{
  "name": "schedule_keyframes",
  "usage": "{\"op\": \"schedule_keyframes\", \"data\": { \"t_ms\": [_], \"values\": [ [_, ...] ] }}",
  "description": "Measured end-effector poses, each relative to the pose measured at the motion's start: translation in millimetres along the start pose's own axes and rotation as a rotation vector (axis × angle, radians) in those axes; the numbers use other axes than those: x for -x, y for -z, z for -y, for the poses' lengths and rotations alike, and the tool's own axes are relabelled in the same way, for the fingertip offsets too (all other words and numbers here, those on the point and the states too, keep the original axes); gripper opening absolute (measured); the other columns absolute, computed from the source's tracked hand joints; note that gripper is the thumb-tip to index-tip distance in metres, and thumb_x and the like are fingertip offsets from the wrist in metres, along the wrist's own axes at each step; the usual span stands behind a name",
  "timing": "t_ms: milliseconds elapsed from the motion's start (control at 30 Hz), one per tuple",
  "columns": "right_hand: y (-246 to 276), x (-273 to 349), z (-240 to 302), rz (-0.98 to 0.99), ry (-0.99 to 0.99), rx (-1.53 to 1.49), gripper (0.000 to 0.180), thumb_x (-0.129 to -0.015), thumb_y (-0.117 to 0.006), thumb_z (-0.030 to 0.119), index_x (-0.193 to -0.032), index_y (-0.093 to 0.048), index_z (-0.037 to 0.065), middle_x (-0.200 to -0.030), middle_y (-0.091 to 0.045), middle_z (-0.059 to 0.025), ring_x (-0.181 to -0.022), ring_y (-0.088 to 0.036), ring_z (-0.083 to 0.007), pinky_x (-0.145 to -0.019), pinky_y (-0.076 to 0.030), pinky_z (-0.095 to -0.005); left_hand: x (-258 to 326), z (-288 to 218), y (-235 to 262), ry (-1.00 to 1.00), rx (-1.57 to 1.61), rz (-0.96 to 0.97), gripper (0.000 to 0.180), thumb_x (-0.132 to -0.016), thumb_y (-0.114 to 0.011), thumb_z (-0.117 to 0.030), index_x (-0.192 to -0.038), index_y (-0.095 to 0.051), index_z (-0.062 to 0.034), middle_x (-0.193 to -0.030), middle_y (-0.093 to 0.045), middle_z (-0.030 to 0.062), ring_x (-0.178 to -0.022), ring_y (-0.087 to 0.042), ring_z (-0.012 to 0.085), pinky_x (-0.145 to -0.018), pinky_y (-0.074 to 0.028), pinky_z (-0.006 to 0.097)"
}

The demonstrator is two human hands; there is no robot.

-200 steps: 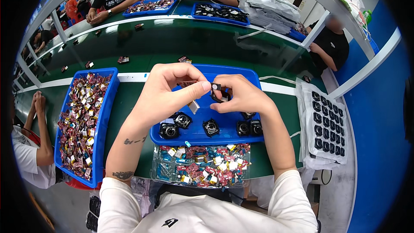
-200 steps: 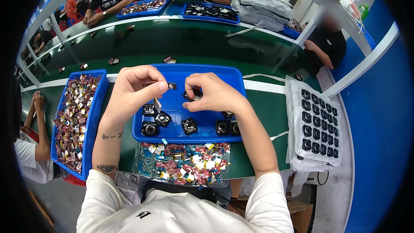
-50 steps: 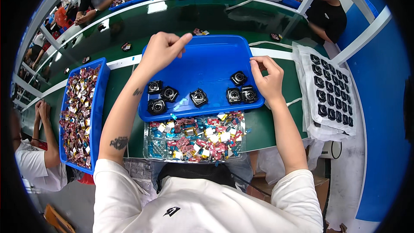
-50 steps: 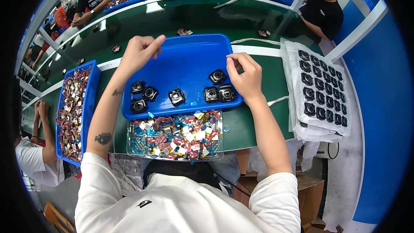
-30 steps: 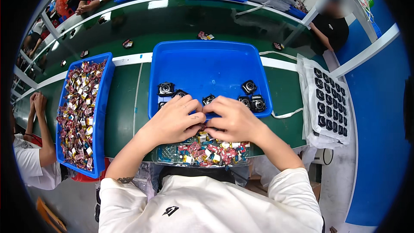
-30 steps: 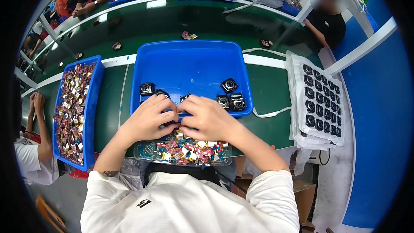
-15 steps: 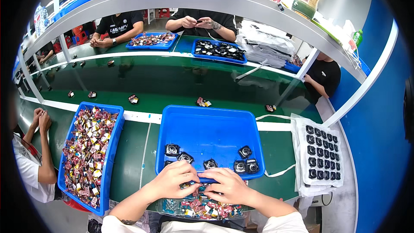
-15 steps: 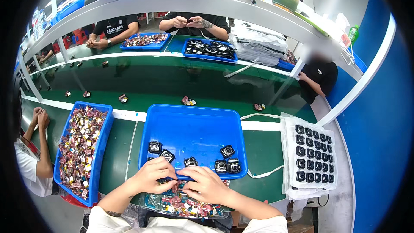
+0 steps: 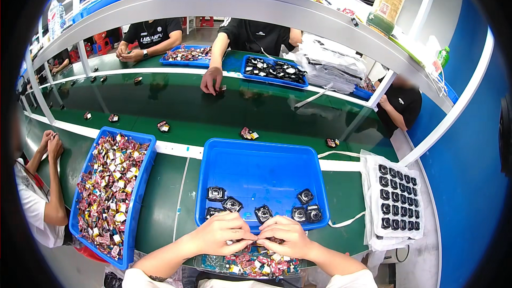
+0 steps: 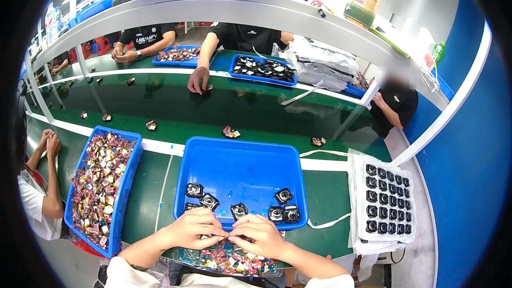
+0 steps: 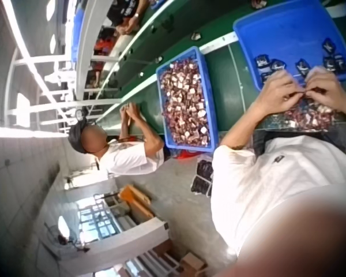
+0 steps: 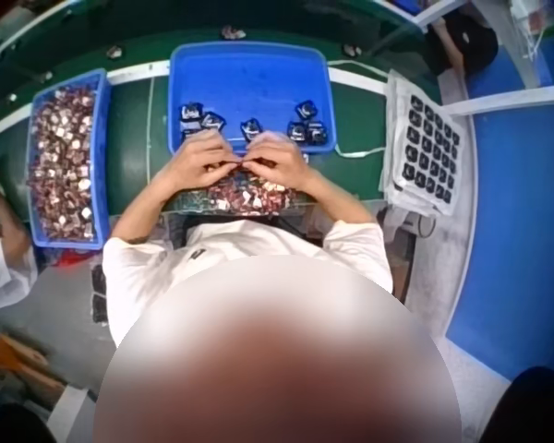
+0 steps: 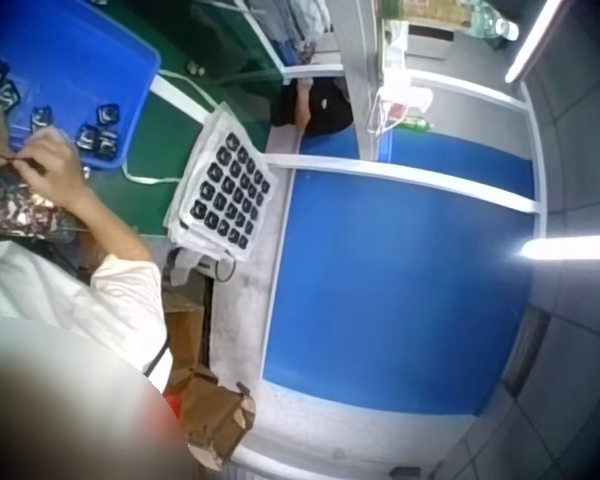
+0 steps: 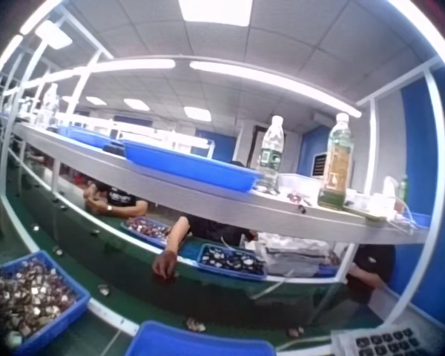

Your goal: Assembling camera lens components on a factory production line.

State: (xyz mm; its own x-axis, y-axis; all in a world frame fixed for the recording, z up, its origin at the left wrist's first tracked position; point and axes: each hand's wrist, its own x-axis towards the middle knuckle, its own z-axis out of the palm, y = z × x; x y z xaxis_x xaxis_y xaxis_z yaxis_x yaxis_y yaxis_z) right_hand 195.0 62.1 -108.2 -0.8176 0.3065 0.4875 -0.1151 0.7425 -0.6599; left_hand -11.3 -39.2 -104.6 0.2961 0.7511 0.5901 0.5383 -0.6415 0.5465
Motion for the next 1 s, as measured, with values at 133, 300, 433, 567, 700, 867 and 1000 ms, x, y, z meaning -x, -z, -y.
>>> {"op": "schedule_keyframes", "data": {
  "t_ms": [133, 300, 433, 567, 700, 867, 1000],
  "values": [
    [0, 6, -2, 0.008, 0.013, 0.024, 0.015, -0.071, -0.075, 0.005, -0.085, -0.070, 0.004, -0.085, -0.069, -0.0064, -0.085, -0.064, -0.0207, -0.070, -0.050, -0.0316, 1, -2, -1, -0.016, -0.015, 0.024, 0.015, -0.072, -0.072, -0.012, -0.086, -0.068, -0.0124, -0.079, -0.060, -0.0023, -0.071, -0.056, 0.0149, -0.060, -0.044, 0.029],
    [1, 9, 4, -0.028, 0.040, 0.016, 0.014, -0.070, -0.075, 0.005, -0.083, -0.069, 0.004, -0.082, -0.069, -0.0072, -0.080, -0.065, -0.0198, -0.066, -0.048, -0.0297, 8, -8, -9, 0.020, -0.003, -0.022, 0.012, -0.074, -0.072, -0.012, -0.086, -0.068, -0.0110, -0.081, -0.064, -0.0016, -0.073, -0.058, 0.0150, -0.063, -0.044, 0.029],
    [1, 10, 2, -0.052, 0.044, -0.016, 0.012, -0.071, -0.075, 0.005, -0.081, -0.068, 0.003, -0.079, -0.067, -0.0076, -0.073, -0.065, -0.0197, -0.063, -0.047, -0.0302, 8, -8, -11, 0.048, 0.021, -0.056, 0.011, -0.073, -0.072, -0.011, -0.084, -0.067, -0.0096, -0.081, -0.065, -0.0008, -0.072, -0.058, 0.0159, -0.063, -0.045, 0.029],
    [-1, 7, 1, -0.082, 0.061, -0.050, 0.012, -0.072, -0.075, 0.005, -0.079, -0.066, 0.002, -0.074, -0.066, -0.0073, -0.066, -0.063, -0.0199, -0.061, -0.047, -0.0308, 8, -5, -9, 0.045, 0.030, -0.091, 0.011, -0.073, -0.072, -0.010, -0.083, -0.066, -0.0086, -0.080, -0.065, -0.0004, -0.072, -0.058, 0.0169, -0.064, -0.046, 0.030],
    [-3, 7, -1, -0.088, 0.069, -0.026, 0.013, -0.071, -0.076, 0.005, -0.079, -0.066, 0.003, -0.073, -0.066, -0.0067, -0.064, -0.062, -0.0191, -0.058, -0.046, -0.0298, 3, -9, -5, 0.076, 0.049, -0.078, 0.011, -0.073, -0.072, -0.012, -0.082, -0.066, -0.0086, -0.080, -0.065, -0.0004, -0.072, -0.058, 0.0173, -0.064, -0.046, 0.030],
    [-6, 8, -1, -0.043, 0.108, 0.031, 0.015, -0.069, -0.077, 0.005, -0.081, -0.068, 0.003, -0.072, -0.065, -0.0062, -0.064, -0.062, -0.0187, -0.057, -0.045, -0.0292, 5, -5, -9, 0.075, 0.086, -0.013, 0.013, -0.075, -0.074, -0.016, -0.079, -0.065, -0.0077, -0.081, -0.065, 0.0005, -0.075, -0.059, 0.0174, -0.067, -0.048, 0.030],
    [-3, 5, 6, -0.053, 0.072, -0.015, 0.016, -0.069, -0.077, 0.004, -0.082, -0.068, 0.002, -0.072, -0.065, -0.0072, -0.066, -0.062, -0.0195, -0.058, -0.046, -0.0294, 8, -6, -10, 0.108, 0.172, -0.036, 0.011, -0.076, -0.072, -0.014, -0.078, -0.064, -0.0067, -0.081, -0.065, 0.0020, -0.076, -0.061, 0.0180, -0.069, -0.049, 0.031]
  ]
}}
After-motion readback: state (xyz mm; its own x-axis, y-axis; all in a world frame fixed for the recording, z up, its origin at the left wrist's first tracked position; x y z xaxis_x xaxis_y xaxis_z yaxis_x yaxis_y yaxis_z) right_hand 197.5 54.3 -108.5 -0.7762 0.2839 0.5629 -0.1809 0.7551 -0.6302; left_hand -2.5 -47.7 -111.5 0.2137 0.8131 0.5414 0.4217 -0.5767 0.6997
